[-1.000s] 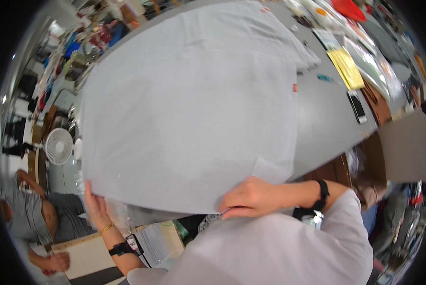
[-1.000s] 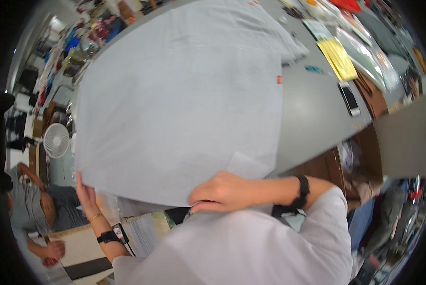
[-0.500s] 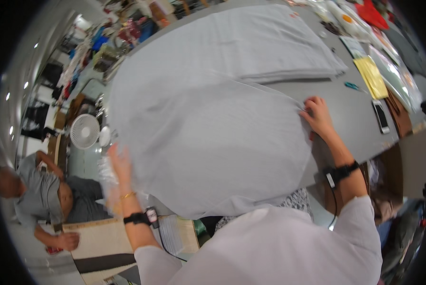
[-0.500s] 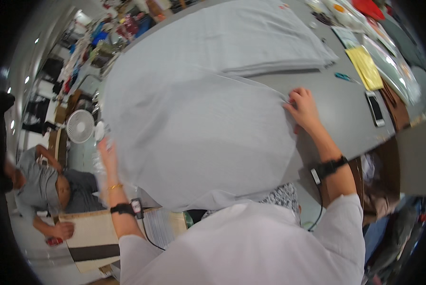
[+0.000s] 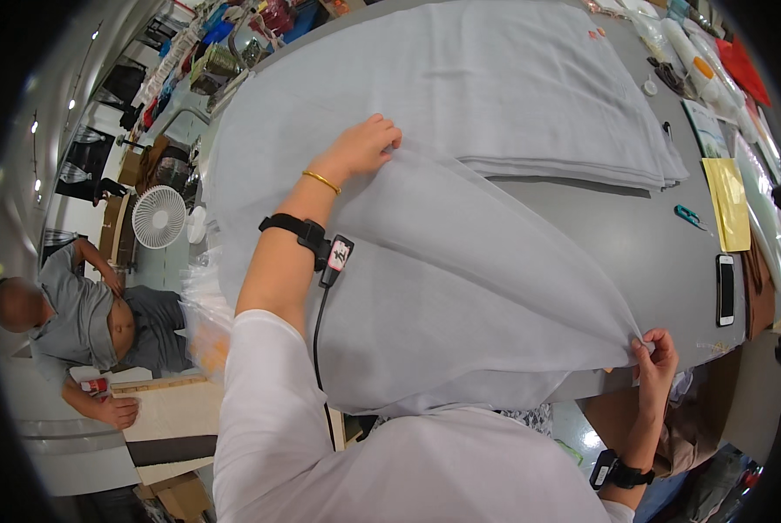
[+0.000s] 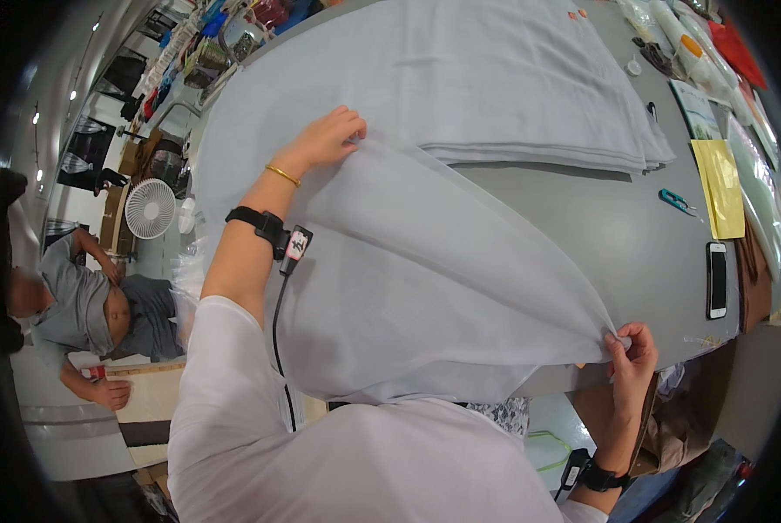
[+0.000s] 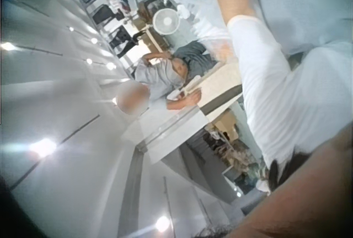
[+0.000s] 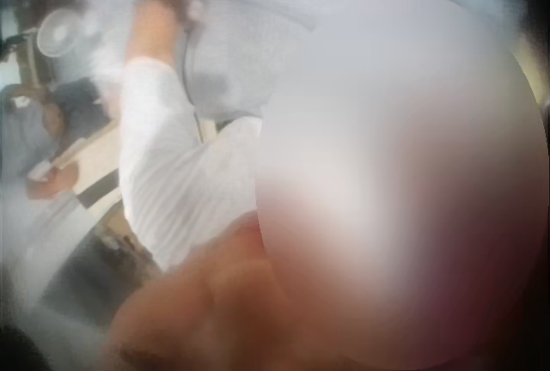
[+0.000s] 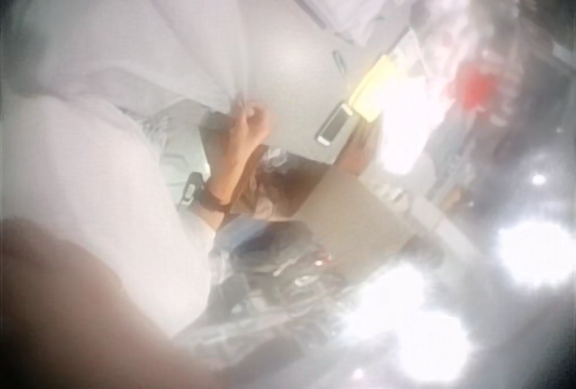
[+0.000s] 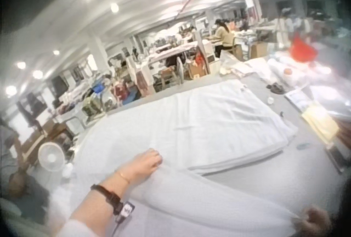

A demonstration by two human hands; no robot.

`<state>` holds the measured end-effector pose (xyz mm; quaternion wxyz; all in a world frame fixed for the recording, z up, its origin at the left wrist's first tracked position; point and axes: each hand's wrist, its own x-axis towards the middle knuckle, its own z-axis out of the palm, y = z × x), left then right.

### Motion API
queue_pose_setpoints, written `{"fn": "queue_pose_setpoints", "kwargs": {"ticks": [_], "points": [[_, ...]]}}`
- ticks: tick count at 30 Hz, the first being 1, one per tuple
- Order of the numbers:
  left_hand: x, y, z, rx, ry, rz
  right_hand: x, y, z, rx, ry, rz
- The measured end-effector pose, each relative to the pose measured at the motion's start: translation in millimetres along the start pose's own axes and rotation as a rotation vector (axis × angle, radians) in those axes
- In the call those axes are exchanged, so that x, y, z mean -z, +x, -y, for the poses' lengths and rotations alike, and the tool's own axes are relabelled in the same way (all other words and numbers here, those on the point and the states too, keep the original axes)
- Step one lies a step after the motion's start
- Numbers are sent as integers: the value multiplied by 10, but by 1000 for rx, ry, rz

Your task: The person folds gray fabric pieces on a table and places each folded piece into a clear plastic bag. The person repeats this process for multiple items, stacking the packaged pieces on the table.

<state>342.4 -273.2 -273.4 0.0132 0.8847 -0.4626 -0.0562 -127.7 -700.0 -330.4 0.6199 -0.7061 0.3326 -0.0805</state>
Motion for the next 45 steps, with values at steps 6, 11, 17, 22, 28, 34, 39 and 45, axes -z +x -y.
{"fn": "queue_pose_setpoints", "kwargs": {"ticks": [6,11,17,22,28,34,39,45], "points": [[116,22,70,0,5,67,-50,27,-171,17,-60,63],[315,51,71,26,74,164,-22,58,-331,236,43,103],[341,245,183,49,117,5,-51,41,-230,118,64,87],[-12,396,150,81,170,101,64,-14,-158,-7,8,170],[260,11,-217,-191,270,-39,561,-34,-397,33,45,32],[286,-1916,-1574,-184,-47,31,907,243,-416,171,-125,-143],[724,-3441,-2568,156,-380,108,351,431,49,240,-74,-13],[1068,-3989,-2544,656,-457,-187,-1279,643,640,428,-142,499]]}}
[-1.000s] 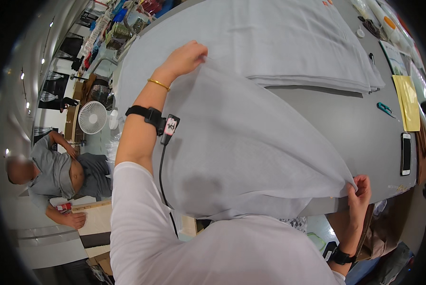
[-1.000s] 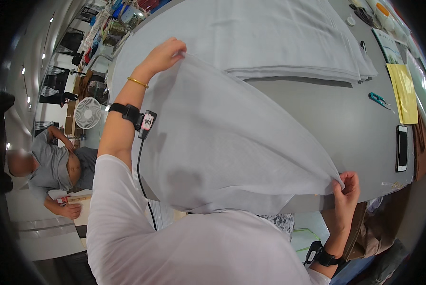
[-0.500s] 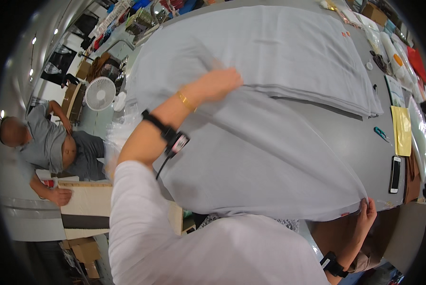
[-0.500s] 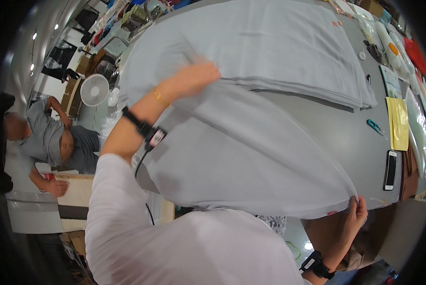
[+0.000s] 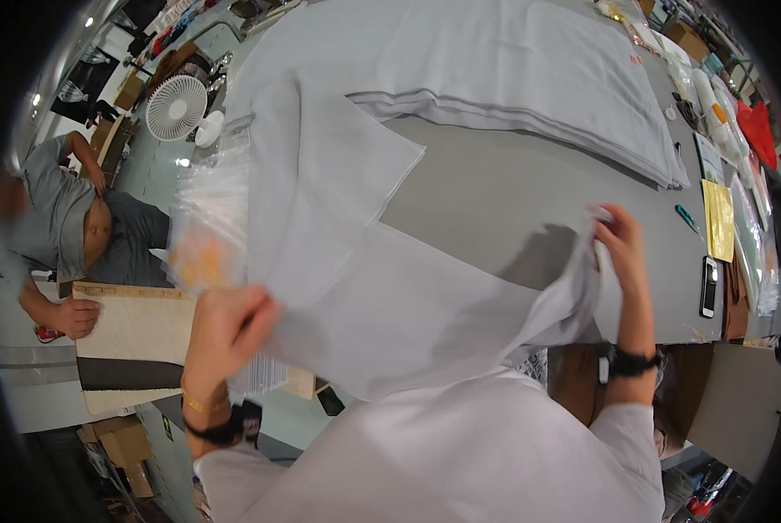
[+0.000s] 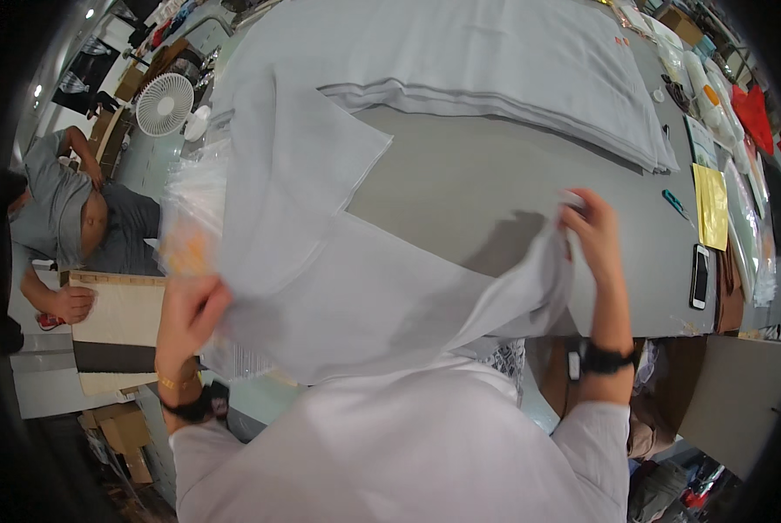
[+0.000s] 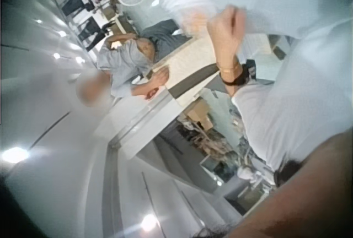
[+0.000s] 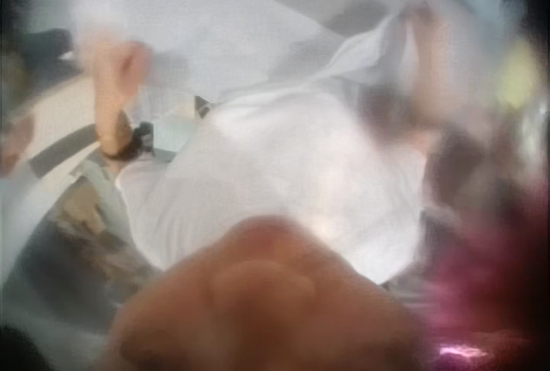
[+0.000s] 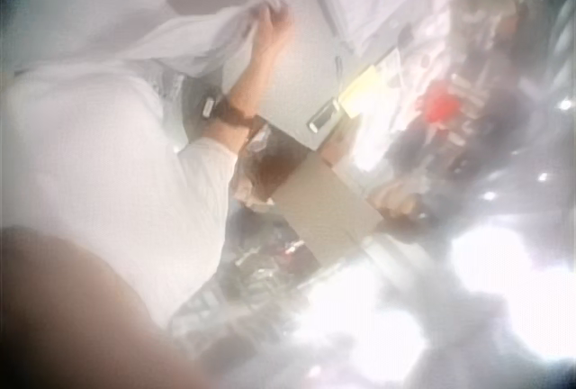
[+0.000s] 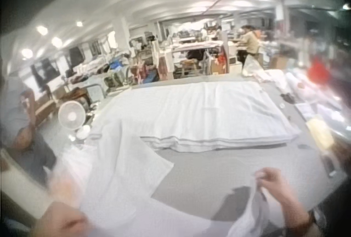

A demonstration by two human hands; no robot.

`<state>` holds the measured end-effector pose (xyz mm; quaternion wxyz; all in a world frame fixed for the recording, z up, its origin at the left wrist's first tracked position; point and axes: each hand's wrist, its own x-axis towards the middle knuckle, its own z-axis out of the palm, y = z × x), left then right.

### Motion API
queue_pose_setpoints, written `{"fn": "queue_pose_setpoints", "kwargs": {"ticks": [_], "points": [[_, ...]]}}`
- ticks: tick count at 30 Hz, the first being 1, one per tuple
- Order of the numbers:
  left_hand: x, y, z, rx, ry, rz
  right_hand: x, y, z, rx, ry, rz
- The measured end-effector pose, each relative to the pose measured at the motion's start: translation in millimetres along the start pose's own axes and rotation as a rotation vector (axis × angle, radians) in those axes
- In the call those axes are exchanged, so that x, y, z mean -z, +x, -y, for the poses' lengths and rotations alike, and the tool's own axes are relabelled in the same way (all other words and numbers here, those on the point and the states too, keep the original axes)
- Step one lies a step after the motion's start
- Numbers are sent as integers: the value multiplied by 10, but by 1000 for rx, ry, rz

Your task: The person folds gray fabric pieces on a table and places each folded piece into a clear plastic bag. The person repeats this process for multiple items, stacking the packaged pieces on the table.

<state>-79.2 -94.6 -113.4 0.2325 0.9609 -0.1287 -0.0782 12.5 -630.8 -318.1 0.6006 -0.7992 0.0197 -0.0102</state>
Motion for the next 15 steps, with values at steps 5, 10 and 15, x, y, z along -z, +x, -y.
{"fn": "queue_pose_setpoints", "kwargs": {"ticks": [5,10,15], "points": [[-1206,1462,410,-238,181,-326,-1610,711,167,-91,-48,327],[-1991,2420,694,-176,232,-314,-2058,922,341,161,-217,331],[-1953,2343,644,-180,-267,-331,-2019,1109,366,357,-105,442]]}}
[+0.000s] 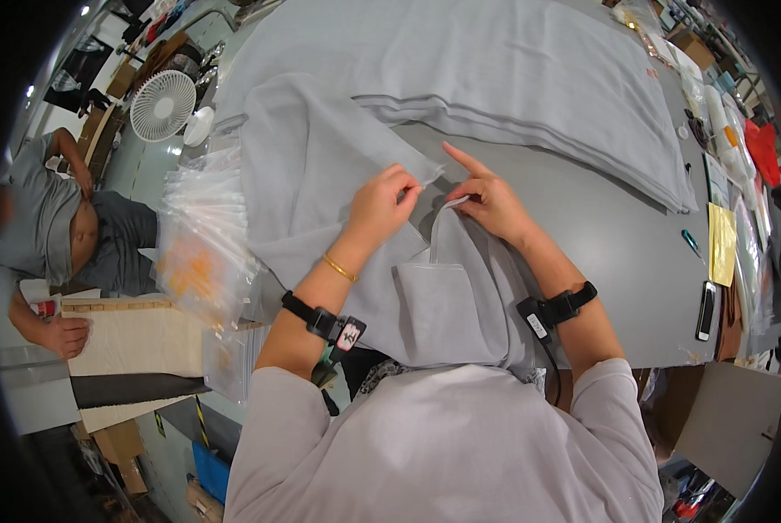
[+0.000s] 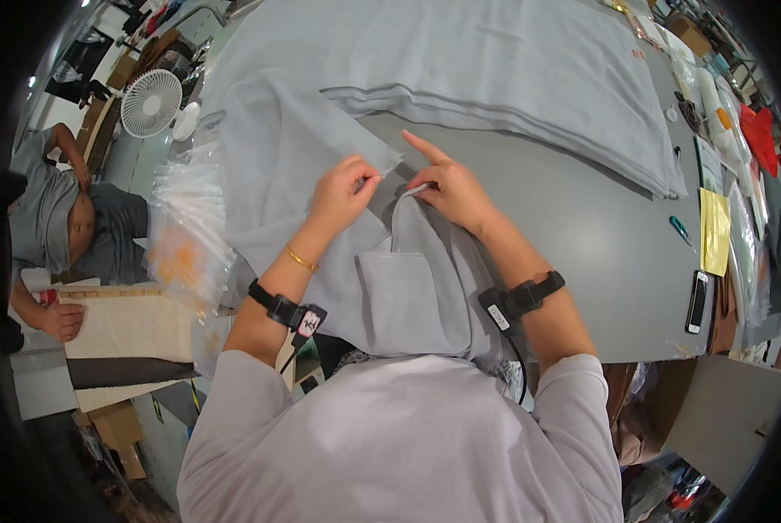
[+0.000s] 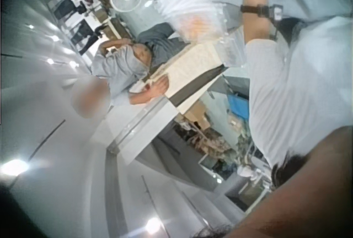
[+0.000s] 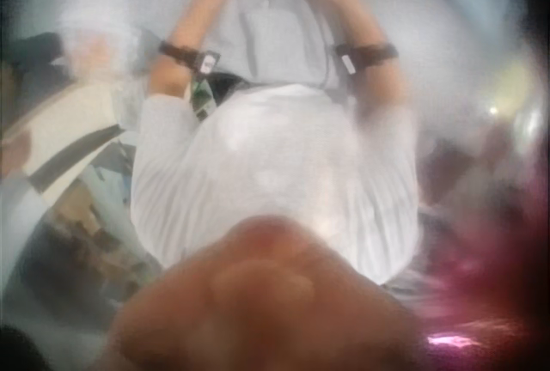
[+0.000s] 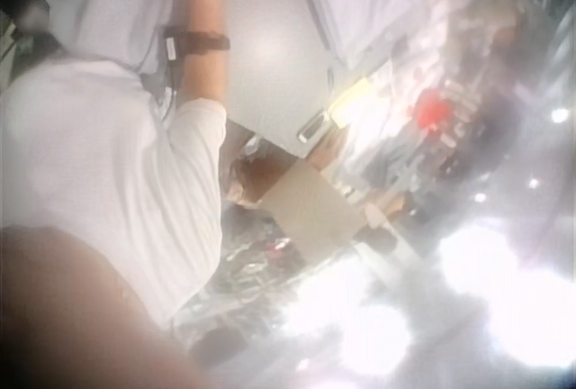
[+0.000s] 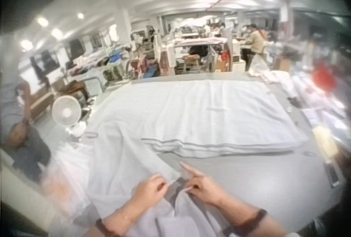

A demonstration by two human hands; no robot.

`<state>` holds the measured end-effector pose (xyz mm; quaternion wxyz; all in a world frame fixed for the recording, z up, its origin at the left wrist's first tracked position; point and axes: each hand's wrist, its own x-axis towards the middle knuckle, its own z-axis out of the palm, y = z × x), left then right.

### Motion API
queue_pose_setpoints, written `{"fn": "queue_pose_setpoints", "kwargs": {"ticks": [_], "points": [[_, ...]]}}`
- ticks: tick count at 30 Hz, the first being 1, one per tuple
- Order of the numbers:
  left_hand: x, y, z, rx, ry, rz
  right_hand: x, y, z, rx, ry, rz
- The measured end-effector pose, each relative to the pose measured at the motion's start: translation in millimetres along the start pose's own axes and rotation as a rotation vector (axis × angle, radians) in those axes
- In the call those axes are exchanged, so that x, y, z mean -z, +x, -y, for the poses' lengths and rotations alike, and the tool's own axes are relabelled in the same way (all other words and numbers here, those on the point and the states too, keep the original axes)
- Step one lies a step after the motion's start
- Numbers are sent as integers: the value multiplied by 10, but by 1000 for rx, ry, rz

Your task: The person folds gray fabric pieces on a table and places each folded piece into a clear plastic bag. The person repeats this process for multiple items, stacking the packaged pieces on the table.

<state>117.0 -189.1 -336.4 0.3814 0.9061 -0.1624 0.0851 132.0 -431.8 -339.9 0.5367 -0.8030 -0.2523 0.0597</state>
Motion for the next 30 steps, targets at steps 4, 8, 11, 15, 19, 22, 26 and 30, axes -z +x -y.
{"fn": "queue_pose_setpoints", "kwargs": {"ticks": [4,8,11,15,19,22,26,30], "points": [[194,-123,-295,-27,-27,81,-179,168,-15,11,122,65],[971,-399,-439,-248,160,46,337,-8,94,-114,206,-86],[1993,-729,-432,-242,527,214,1355,-243,265,-141,142,-365],[2959,-709,-561,-200,890,243,2310,-235,781,44,-69,-233],[3816,-404,-1004,-501,1172,-250,2893,162,1751,311,-242,-438],[4096,-566,-1206,-543,1226,-600,3010,27,2241,243,-410,-590],[4366,-761,-1305,-605,1338,-384,2921,-313,2703,327,-333,-588],[4633,-870,-1309,-473,1266,-420,2804,-505,2995,212,-458,-595]]}}
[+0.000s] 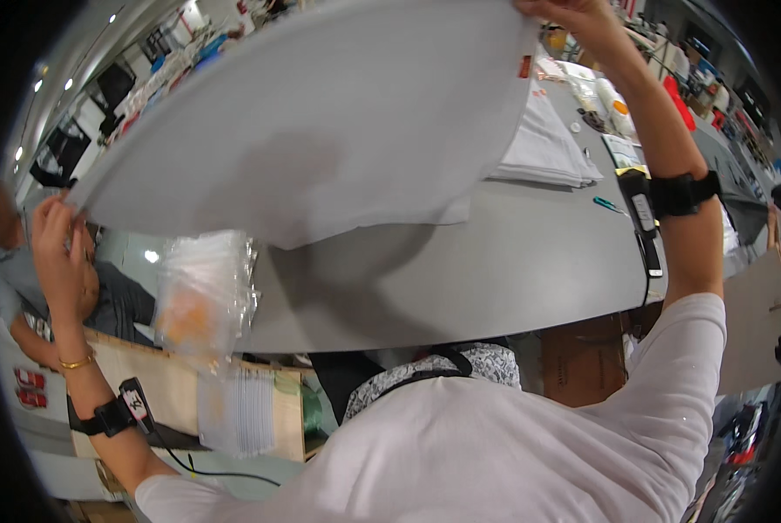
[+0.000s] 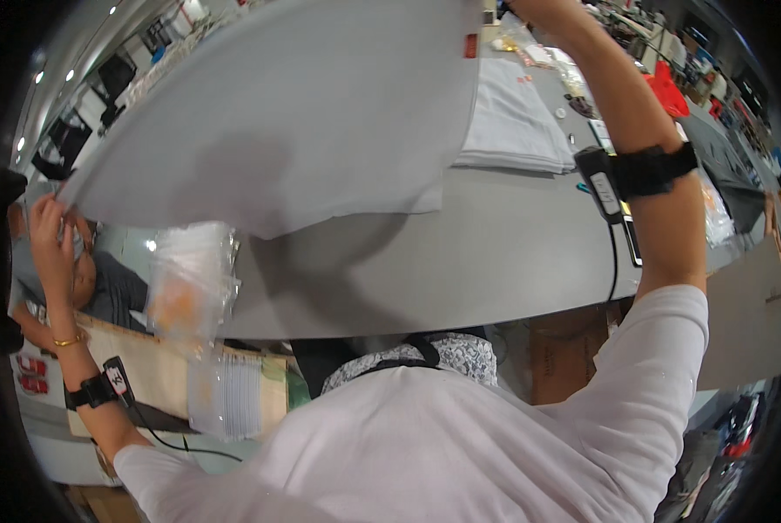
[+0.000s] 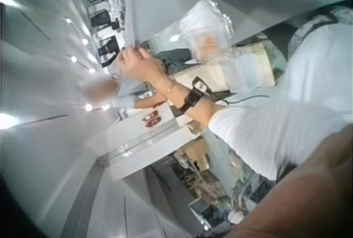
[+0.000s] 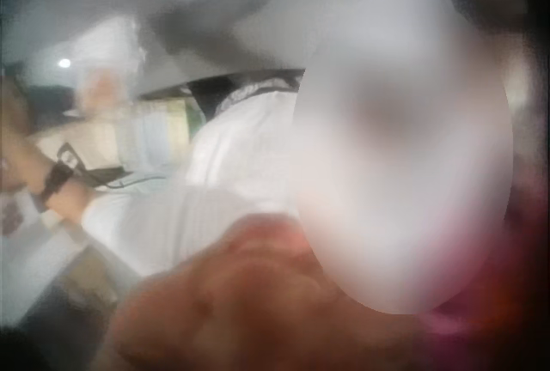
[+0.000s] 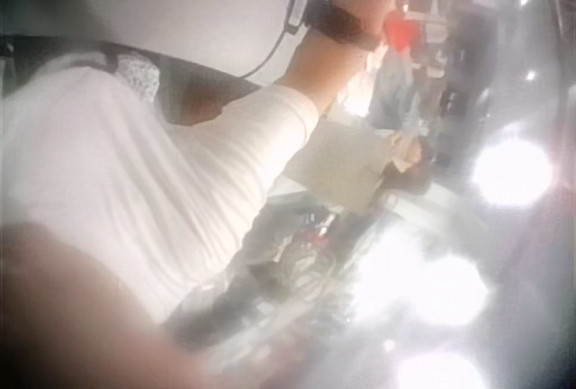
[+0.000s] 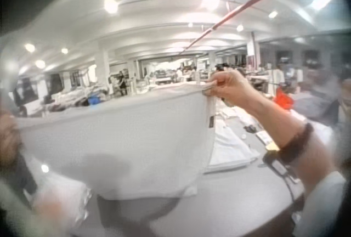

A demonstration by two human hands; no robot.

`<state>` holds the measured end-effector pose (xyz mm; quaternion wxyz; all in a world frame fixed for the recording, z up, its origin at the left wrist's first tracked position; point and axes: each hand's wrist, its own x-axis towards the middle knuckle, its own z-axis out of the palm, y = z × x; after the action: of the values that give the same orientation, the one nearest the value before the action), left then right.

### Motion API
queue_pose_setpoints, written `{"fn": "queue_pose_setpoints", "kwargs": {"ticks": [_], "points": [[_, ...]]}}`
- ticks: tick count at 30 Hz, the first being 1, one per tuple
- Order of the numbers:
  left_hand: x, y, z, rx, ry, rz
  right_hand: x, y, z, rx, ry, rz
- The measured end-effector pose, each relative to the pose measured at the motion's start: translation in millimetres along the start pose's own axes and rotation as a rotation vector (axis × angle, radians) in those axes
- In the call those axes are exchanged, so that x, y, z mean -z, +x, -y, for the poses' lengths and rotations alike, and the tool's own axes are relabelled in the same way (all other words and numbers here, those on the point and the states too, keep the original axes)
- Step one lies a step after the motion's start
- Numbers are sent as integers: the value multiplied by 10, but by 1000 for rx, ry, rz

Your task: The person folds gray fabric pieces on a table and places each folded piece into a clear plastic bag. The person repeats this process for multiple items, stacking the packaged pieces on the table.

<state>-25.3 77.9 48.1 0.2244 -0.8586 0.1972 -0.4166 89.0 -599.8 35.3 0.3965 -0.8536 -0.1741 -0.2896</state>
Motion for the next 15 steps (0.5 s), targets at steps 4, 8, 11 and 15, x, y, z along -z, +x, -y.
{"fn": "queue_pose_setpoints", "kwargs": {"ticks": [4,8,11,15], "points": [[5,12,221,89,-58,-254,244,-43,88,34,82,-69],[56,52,285,259,-78,-331,570,-188,306,163,102,-126],[192,85,226,310,-232,-425,845,-565,626,207,118,-184],[185,270,98,381,-519,-545,1204,-706,795,381,126,-90]]}}
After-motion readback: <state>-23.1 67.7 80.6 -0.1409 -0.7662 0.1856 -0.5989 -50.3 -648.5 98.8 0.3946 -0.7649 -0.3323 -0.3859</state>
